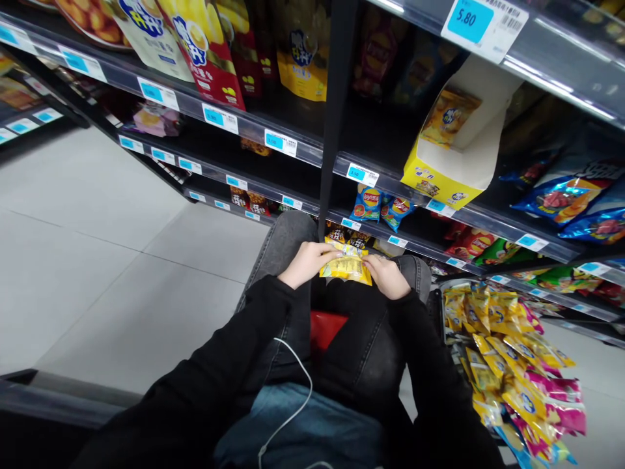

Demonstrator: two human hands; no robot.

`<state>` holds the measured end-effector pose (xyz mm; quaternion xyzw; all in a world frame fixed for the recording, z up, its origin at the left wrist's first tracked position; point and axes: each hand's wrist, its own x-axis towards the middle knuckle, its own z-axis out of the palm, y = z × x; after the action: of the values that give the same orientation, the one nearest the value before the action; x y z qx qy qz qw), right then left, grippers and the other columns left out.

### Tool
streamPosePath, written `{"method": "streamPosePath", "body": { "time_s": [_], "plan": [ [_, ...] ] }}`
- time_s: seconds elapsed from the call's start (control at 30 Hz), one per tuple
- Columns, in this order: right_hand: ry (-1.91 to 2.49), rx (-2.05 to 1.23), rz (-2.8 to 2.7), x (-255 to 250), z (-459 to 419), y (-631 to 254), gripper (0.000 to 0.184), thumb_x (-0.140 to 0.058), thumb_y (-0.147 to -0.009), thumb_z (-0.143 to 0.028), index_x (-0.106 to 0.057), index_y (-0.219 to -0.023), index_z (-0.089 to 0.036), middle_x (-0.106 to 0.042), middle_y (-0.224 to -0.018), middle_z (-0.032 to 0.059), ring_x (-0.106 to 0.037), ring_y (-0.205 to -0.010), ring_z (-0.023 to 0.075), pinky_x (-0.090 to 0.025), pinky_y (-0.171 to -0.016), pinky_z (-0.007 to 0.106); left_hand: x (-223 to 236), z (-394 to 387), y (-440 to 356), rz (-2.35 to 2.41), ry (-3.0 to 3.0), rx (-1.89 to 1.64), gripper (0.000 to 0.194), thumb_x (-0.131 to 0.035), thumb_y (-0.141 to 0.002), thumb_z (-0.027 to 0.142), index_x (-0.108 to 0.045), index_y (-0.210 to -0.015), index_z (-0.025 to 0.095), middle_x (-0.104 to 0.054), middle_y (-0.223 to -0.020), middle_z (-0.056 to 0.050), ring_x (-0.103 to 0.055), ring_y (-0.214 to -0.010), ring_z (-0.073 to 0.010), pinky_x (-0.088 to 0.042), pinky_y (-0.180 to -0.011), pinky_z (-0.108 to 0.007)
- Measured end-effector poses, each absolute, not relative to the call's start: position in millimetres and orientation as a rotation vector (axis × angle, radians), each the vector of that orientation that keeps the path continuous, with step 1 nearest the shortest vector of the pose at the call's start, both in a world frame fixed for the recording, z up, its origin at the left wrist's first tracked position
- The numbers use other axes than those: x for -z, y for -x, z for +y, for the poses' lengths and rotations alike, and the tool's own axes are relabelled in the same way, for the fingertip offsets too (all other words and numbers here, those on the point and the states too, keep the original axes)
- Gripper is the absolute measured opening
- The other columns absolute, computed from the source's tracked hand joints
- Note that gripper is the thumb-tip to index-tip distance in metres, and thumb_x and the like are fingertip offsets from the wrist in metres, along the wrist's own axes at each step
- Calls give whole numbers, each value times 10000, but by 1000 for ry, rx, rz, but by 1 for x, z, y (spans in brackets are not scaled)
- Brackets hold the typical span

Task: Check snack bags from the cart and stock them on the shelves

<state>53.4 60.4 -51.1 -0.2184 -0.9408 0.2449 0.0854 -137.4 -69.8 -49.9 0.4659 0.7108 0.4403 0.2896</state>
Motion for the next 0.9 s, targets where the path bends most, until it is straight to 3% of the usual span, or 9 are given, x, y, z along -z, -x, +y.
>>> {"method": "streamPosePath", "body": {
  "time_s": [0.13,0.27,0.47,0.6,0.9],
  "plan": [
    [872,-1556,-2001,71,54,-53,276,-670,-749,-380,-677,-955,-197,-713,-920,63,-673,-784,176,-558,-748,311,56,-68,139,1869,-1178,-1244,372,-576,-793,440,-752,-953,154,-743,-1000,-73,-680,-918,-243,-494,-830,-310],
    [858,-1918,-1363,80,46,-52,449,-842,-515,-297,-702,-936,-227,-723,-894,25,-673,-802,170,-552,-787,308,57,-66,139,1732,-1051,-1337,462,-626,-747,477,-730,-1035,131,-724,-1052,-113,-671,-938,-279,-517,-811,-347],
    [768,-1992,-1089,70,46,-56,470,-842,-521,-259,-711,-972,-236,-726,-989,54,-661,-915,216,-530,-874,390,52,-64,135,1436,-975,-1368,549,-714,-674,462,-692,-1115,136,-696,-1131,-107,-632,-1047,-303,-510,-895,-397],
    [728,-2024,-1077,72,48,-57,493,-810,-560,-263,-693,-1039,-247,-702,-1077,56,-650,-973,231,-522,-886,411,55,-64,129,1458,-1028,-1371,549,-675,-717,452,-663,-1163,131,-694,-1130,-108,-643,-1020,-286,-516,-882,-399],
    [939,-1458,-1421,80,47,-55,232,-714,-688,-368,-714,-827,-182,-717,-862,63,-658,-780,191,-535,-715,327,48,-68,123,1855,-1270,-1375,326,-500,-851,381,-721,-944,160,-746,-927,-70,-673,-760,-188,-491,-681,-259]
  ]
}}
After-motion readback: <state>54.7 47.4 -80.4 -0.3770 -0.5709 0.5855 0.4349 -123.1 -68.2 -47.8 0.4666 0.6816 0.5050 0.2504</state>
